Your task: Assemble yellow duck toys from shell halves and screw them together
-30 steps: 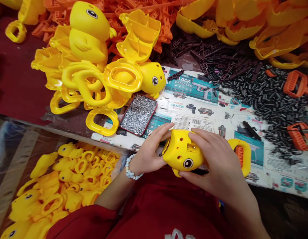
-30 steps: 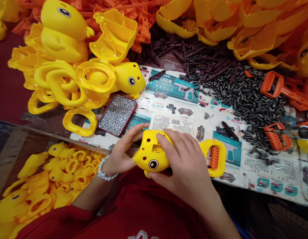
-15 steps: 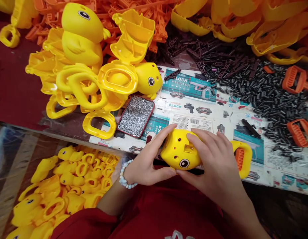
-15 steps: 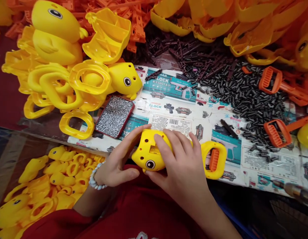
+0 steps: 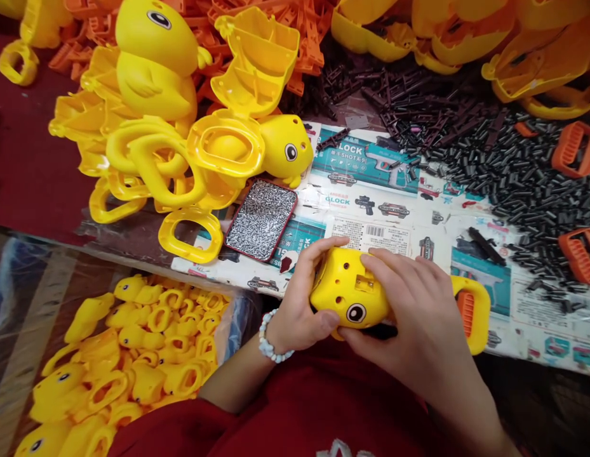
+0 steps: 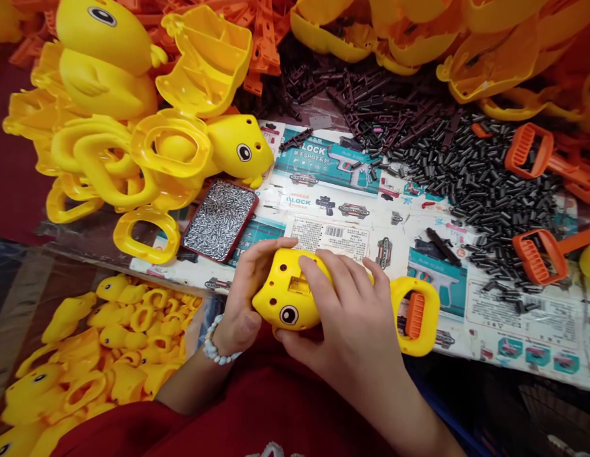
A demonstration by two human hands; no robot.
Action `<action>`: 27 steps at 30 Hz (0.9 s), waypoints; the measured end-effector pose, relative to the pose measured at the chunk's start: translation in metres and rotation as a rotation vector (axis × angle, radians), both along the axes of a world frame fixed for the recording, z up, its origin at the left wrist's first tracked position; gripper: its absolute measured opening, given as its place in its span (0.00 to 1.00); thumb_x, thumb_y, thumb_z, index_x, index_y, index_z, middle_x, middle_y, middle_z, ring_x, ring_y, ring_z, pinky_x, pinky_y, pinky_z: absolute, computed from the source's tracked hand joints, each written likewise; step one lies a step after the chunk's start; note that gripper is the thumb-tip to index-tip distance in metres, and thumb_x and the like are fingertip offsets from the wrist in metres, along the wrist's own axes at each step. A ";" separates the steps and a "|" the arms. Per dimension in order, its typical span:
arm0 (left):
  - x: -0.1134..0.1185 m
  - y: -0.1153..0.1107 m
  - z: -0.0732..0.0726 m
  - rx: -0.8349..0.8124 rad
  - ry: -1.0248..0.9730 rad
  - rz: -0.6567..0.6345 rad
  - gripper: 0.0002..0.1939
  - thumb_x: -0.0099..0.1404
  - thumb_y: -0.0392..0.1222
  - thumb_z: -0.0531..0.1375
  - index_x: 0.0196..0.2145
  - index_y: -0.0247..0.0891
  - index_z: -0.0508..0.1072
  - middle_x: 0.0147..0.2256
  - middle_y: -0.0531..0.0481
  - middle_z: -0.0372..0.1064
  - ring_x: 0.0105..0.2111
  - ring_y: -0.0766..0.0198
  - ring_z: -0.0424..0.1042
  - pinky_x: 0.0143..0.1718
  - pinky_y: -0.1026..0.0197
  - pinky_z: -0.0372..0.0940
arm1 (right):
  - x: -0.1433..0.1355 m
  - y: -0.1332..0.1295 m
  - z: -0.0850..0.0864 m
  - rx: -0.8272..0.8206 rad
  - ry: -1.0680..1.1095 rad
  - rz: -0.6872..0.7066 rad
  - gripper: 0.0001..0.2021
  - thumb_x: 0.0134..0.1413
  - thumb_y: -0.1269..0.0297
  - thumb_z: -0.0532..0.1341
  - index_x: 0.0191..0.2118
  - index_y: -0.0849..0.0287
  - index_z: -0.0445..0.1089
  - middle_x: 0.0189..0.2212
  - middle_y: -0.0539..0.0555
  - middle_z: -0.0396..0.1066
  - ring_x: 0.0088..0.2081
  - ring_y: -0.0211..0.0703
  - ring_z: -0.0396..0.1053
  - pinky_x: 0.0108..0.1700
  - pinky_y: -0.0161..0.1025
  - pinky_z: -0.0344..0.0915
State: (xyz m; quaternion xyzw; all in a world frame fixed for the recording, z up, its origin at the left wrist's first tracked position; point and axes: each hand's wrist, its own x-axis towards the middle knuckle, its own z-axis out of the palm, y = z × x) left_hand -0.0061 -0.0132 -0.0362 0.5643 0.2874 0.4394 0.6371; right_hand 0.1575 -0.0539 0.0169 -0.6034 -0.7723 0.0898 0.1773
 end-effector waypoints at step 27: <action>-0.025 0.030 0.002 0.060 0.162 -0.103 0.19 0.57 0.34 0.65 0.47 0.41 0.70 0.42 0.48 0.73 0.43 0.61 0.74 0.46 0.61 0.71 | 0.021 -0.007 -0.001 -0.003 0.138 0.241 0.21 0.62 0.52 0.55 0.54 0.59 0.57 0.55 0.56 0.56 0.55 0.51 0.57 0.60 0.58 0.44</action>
